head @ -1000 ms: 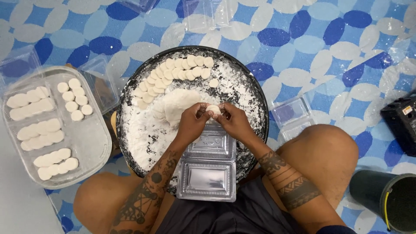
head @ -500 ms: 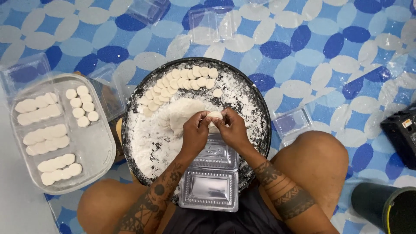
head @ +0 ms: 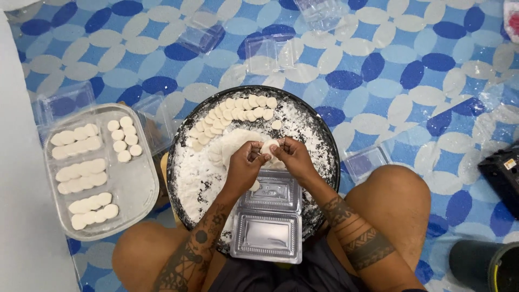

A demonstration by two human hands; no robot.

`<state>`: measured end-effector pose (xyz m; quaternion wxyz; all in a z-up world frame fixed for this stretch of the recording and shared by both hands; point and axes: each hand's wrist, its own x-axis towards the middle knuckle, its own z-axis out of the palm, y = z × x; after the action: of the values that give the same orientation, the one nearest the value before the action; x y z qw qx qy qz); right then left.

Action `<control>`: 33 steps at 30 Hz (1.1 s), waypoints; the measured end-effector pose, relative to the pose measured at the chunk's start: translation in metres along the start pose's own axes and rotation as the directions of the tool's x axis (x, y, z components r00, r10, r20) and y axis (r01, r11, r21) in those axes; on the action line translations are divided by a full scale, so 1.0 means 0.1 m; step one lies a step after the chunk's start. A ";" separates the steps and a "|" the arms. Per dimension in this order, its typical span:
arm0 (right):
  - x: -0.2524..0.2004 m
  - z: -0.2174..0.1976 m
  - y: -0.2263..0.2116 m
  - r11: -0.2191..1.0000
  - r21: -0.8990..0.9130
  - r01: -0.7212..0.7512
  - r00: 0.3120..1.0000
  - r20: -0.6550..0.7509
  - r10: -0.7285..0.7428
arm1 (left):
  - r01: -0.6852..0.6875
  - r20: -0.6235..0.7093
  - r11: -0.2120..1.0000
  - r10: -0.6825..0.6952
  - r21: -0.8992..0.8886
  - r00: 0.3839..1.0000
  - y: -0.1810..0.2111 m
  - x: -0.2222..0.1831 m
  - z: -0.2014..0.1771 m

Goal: Coating small dough pieces in flour and placing them into a plastic container for packaging.

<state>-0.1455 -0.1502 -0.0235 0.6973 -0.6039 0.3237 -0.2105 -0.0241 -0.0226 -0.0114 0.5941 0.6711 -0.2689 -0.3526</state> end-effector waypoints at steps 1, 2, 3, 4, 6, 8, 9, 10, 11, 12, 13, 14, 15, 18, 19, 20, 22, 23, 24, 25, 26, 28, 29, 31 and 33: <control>-0.04 0.02 -0.05 1.000 -0.001 0.005 1.000 0.000 -0.005 | -0.005 0.000 1.000 0.005 0.000 1.000 0.15 -0.06 0.00; -0.09 0.04 -0.11 1.000 0.001 0.018 1.000 -0.004 -0.018 | -0.002 0.011 1.000 0.002 0.020 1.000 0.30 -0.12 0.00; -0.13 0.06 -0.16 1.000 0.002 0.031 0.999 -0.007 -0.031 | 0.001 0.022 0.999 -0.002 0.039 1.000 0.45 -0.19 0.00; -0.18 0.07 -0.21 0.999 0.002 0.038 0.999 -0.010 -0.038 | -0.006 0.025 0.999 0.005 0.040 1.000 0.41 -0.21 -0.01; -0.29 0.10 -0.31 0.997 -0.028 0.066 0.998 -0.016 -0.067 | -0.024 0.059 0.999 0.022 0.025 0.998 0.32 -0.24 -0.01; -0.43 0.18 -0.59 0.995 -0.027 0.093 0.996 -0.014 -0.093 | -0.028 0.022 1.000 0.028 0.001 0.999 0.41 -0.34 0.01; -0.50 0.22 -0.73 0.993 -0.026 0.112 0.994 -0.009 -0.112 | -0.026 -0.017 0.999 0.026 -0.024 1.000 0.45 -0.39 0.02; -0.56 0.24 -0.77 0.993 -0.025 0.119 0.993 -0.014 -0.120 | -0.034 -0.012 0.999 0.033 -0.022 0.999 0.49 -0.41 0.02; -0.61 0.25 -0.81 0.993 -0.014 0.113 0.993 -0.011 -0.114 | -0.027 -0.061 0.999 0.030 0.042 0.998 0.53 -0.43 0.03; -0.68 0.27 -0.84 0.995 -0.002 0.103 0.995 -0.009 -0.103 | -0.013 -0.110 0.994 0.025 0.105 0.994 0.57 -0.46 0.03; -0.68 0.23 -0.63 0.994 0.000 0.106 0.994 -0.013 -0.106 | -0.017 -0.105 0.994 0.028 0.108 0.994 0.50 -0.47 0.03; -0.65 0.19 -0.43 0.996 0.045 0.076 0.997 -0.003 -0.076 | -0.058 -0.140 0.991 0.075 0.122 0.987 0.44 -0.45 0.02; -0.62 0.15 -0.23 0.995 0.089 0.045 0.999 0.009 -0.046 | -0.099 -0.175 0.986 0.123 0.137 0.977 0.38 -0.43 0.00; -0.76 0.26 -0.48 0.993 0.082 0.085 0.993 0.076 -0.092 | -0.088 -0.162 0.977 0.120 0.194 0.979 0.41 -0.49 0.02; -0.79 0.25 -0.47 0.993 0.081 0.090 0.992 0.076 -0.096 | -0.092 -0.162 0.977 0.125 0.195 0.979 0.38 -0.50 0.02; -0.81 0.24 -0.46 0.993 0.074 0.091 0.992 0.083 -0.097 | -0.089 -0.148 0.979 0.117 0.184 0.982 0.36 -0.50 0.03; -0.85 0.22 -0.51 0.993 0.065 0.095 0.991 0.088 -0.101 | -0.089 -0.131 0.981 0.112 0.174 0.985 0.37 -0.52 0.04; -0.88 0.23 -0.55 0.992 0.077 0.105 0.989 0.094 -0.112 | -0.046 -0.101 0.995 0.055 0.087 0.993 0.41 -0.54 0.03; -0.88 0.22 -0.61 0.989 0.088 0.118 0.987 0.101 -0.126 | -0.003 -0.064 1.000 0.003 0.001 0.998 0.45 -0.54 0.03; -0.89 0.21 -0.67 0.988 0.087 0.124 0.986 0.098 -0.133 | -0.010 -0.061 1.000 0.010 0.001 0.998 0.49 -0.53 0.03; -0.92 0.20 -0.72 0.987 0.094 0.133 0.985 0.099 -0.142 | 0.032 -0.032 0.996 -0.035 -0.079 0.999 0.52 -0.54 0.03; -0.94 0.19 -0.77 0.985 0.102 0.142 0.983 0.099 -0.152 | 0.075 0.002 0.985 -0.076 -0.155 0.997 0.53 -0.54 0.01; -0.94 0.19 -0.78 0.982 0.131 0.140 0.984 0.093 -0.152 | 0.083 0.011 0.981 -0.082 -0.174 0.997 0.52 -0.54 0.00; -0.90 0.16 -0.74 0.977 0.160 0.139 0.984 0.086 -0.154 | 0.089 0.022 0.977 -0.086 -0.192 0.996 0.67 -0.60 0.00; -0.81 0.09 -0.64 0.978 0.152 0.140 0.987 0.059 -0.150 | -0.051 0.041 0.994 0.055 -0.101 0.998 0.97 -0.73 0.00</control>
<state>-0.1899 -0.0995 0.0553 0.7338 -0.5797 0.2377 -0.2628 -0.0626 0.0200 0.0955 0.6301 0.6252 -0.2817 -0.3644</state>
